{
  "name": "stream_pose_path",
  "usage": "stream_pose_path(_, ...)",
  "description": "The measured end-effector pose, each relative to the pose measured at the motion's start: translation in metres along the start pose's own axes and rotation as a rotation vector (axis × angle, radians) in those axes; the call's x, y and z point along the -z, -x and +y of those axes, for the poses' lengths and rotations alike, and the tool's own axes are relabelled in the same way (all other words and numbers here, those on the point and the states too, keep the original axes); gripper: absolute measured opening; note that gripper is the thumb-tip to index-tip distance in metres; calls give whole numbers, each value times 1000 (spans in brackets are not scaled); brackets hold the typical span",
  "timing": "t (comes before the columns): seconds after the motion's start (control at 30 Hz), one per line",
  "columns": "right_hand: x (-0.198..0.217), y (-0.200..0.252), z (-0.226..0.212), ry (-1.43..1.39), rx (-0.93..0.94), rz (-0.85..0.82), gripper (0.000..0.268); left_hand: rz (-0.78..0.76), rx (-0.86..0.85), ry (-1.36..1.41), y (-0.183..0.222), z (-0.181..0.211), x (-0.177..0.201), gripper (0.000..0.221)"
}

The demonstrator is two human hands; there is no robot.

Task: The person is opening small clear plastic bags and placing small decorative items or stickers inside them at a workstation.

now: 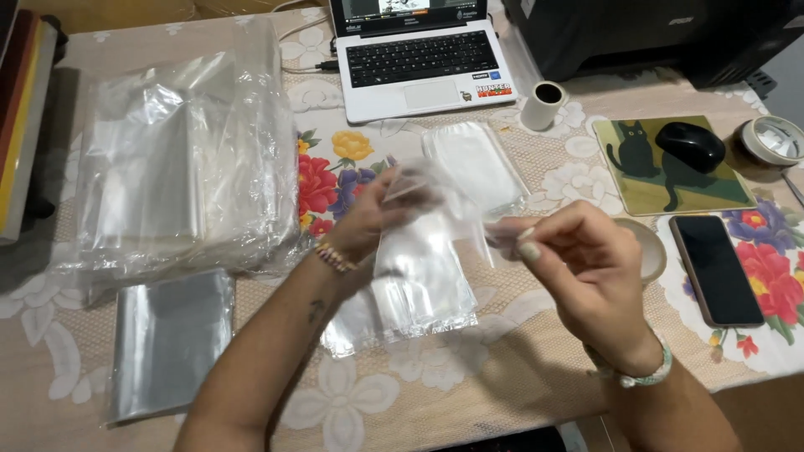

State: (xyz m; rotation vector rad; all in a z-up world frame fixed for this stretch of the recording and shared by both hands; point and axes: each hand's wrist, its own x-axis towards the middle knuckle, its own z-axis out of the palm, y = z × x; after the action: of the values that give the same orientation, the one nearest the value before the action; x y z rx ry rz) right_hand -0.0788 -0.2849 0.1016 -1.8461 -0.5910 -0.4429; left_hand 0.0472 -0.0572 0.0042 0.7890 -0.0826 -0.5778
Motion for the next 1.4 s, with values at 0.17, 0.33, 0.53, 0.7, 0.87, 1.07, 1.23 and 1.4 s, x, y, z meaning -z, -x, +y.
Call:
stream_pose_path(0.17,-9,11,24,-768,-391,-21,7,101,-165,-639,75,22,40,118)
stream_pose_path(0.33,-44,27,61,-816,-644,105,13,273,-201,-670,106,23,70,86)
stream_pose_path(0.53,-65,45,82,-563,-894,133,17,349,-223,-955,106,30,88,40)
stream_pose_path(0.7,-58,52,95,213,-803,-232,27,335,-207,-1331,76,19,103,35)
stream_pose_path(0.87,-39,19,76,622,-604,-651,41,240,-98,-1819,64,14,87,30)
stream_pose_path(1.07,18,-27,206,918,-375,-146,39,293,-393,-1443,13,-9,85,55)
stream_pose_path(1.23,-5,-60,213,814,-605,-175,63,415,-90,-623,-68,-22,52,75)
stream_pose_path(1.4,-31,-66,192,751,-657,-246,73,553,38,-383,-115,-27,37,88)
